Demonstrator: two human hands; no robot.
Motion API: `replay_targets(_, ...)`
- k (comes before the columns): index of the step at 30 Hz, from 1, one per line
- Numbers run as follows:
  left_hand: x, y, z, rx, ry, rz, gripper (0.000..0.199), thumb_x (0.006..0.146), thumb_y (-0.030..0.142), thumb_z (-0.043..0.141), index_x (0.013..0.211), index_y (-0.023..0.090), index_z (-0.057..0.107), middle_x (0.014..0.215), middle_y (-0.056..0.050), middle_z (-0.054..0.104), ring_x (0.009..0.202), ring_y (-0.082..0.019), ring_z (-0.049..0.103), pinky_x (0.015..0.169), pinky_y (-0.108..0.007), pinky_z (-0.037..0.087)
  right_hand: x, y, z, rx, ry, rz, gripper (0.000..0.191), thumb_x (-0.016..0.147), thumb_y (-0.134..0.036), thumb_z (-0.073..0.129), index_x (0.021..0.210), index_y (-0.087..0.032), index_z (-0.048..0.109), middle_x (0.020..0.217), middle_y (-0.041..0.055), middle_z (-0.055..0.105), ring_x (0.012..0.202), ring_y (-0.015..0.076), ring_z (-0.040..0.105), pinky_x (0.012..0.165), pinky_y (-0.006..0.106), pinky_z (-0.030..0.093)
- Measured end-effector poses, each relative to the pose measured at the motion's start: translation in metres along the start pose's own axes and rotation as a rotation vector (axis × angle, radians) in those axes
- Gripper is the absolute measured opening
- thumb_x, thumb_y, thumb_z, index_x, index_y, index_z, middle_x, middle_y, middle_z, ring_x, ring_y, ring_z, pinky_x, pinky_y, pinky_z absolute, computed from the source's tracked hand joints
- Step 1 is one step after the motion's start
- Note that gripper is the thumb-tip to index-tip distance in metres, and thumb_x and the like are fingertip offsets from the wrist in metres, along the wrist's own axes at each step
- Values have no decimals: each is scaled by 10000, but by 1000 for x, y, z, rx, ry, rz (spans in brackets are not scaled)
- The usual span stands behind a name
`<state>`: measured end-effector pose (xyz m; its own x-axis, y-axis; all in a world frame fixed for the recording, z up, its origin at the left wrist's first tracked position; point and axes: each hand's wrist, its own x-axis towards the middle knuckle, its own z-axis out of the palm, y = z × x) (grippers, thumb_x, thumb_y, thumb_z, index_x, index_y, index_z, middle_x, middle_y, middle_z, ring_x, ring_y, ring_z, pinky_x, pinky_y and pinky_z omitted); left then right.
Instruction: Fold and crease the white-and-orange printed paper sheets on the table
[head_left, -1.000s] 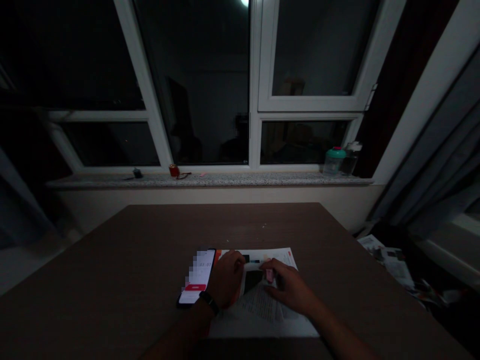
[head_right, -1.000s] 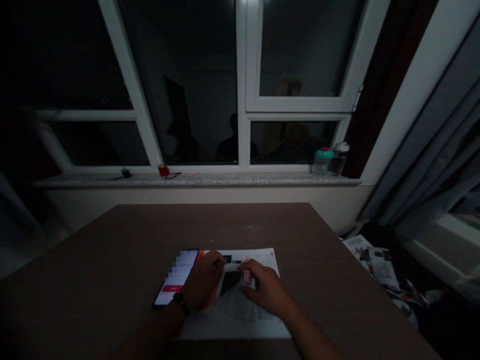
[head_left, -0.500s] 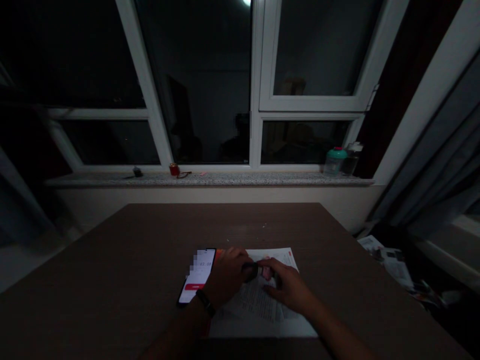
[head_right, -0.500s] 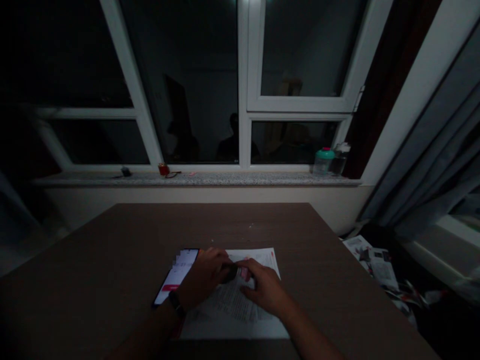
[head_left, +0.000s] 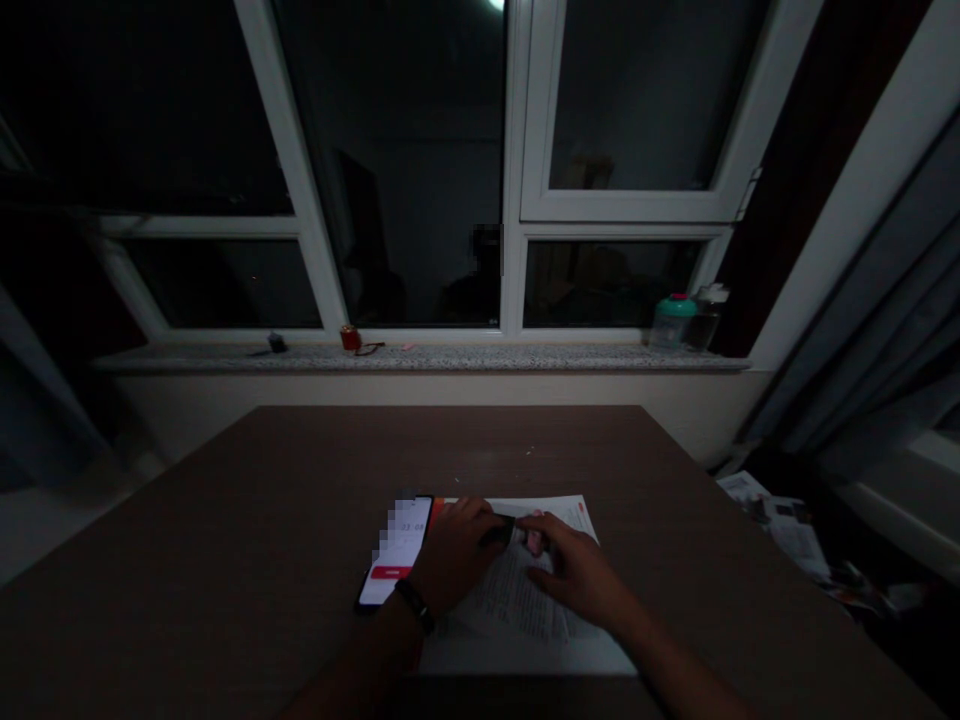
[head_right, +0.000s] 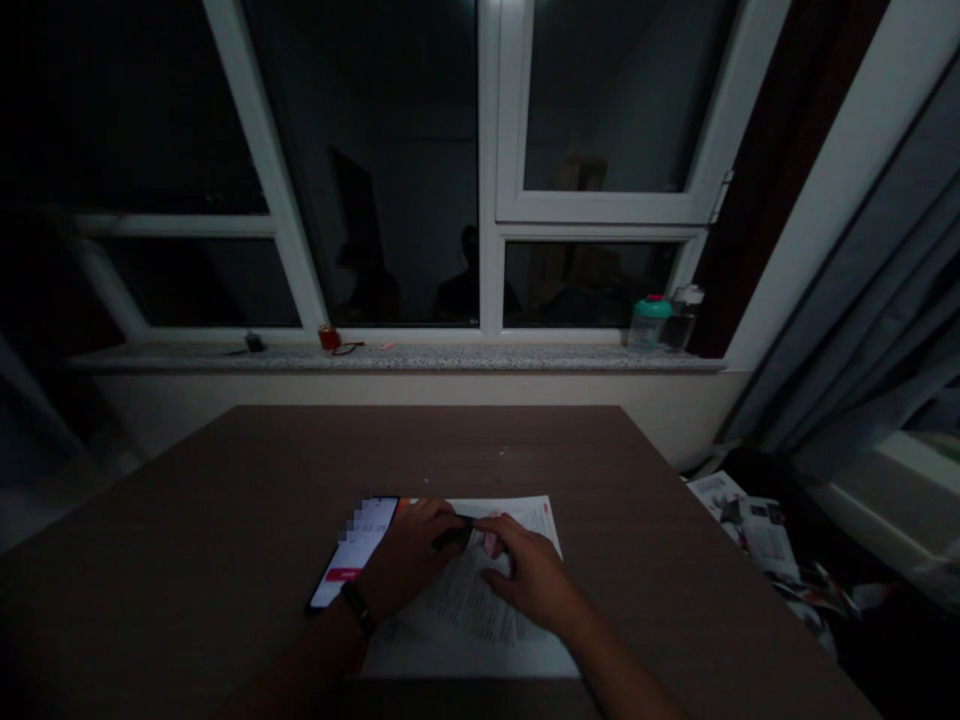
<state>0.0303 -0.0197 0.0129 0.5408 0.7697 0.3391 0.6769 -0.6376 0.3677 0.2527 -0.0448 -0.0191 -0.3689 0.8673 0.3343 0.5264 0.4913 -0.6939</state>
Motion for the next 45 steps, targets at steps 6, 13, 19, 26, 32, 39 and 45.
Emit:
replay_targets(6,4,-2,1,140,21,-30,167,888,114,576,977,233,651,1014,-31,598,990,-234,527,851,-374,382,0,3,1,23,-54,-8,612,725,-123,666,1296,-287,520,1254,49,587,1247,229,495,1073,387,363)
replay_targets(13,3,0,0,220,26,-41,138,931,158,545,914,226,664,996,-35,597,1011,-237,514,881,-395,379,-1,-1,-4,10,-114,25,614,700,-127,702,1277,-269,548,1221,53,591,1214,237,505,1062,377,369)
replay_targets(19,-1,-1,5,156,-9,-56,207,865,183,626,1064,239,645,1120,-33,591,1108,-253,503,964,-436,355,-1,-7,-9,2,-137,39,545,708,-155,720,1227,-253,583,1105,53,594,1066,221,559,951,330,433)
replay_targets(26,-5,-4,10,91,-128,-13,356,840,284,681,1184,259,593,1227,-45,567,1126,-272,501,958,-445,367,-1,-7,-9,8,-150,32,503,705,-140,706,1182,-258,598,1027,38,597,995,219,559,896,331,441)
replay_targets(32,-7,-6,12,96,-163,12,460,815,383,719,1229,264,558,1267,-54,542,1163,-288,479,992,-462,354,-1,-7,-9,0,-135,-4,524,714,-147,717,1207,-265,583,1031,35,609,1033,226,544,945,353,411)
replay_targets(39,-6,-12,16,61,-174,29,475,832,368,698,1269,267,540,1316,-65,516,1214,-293,455,1020,-474,354,-2,4,-4,-7,-85,19,429,785,-168,653,1197,-275,594,1086,46,607,1043,218,550,927,346,430)
replay_targets(45,-8,-20,20,58,-171,42,458,834,235,675,1272,250,543,1389,-66,481,1282,-288,418,1073,-480,321,0,7,-4,-11,-7,29,392,779,-134,604,1153,-252,608,1092,57,614,1041,218,559,932,358,433)
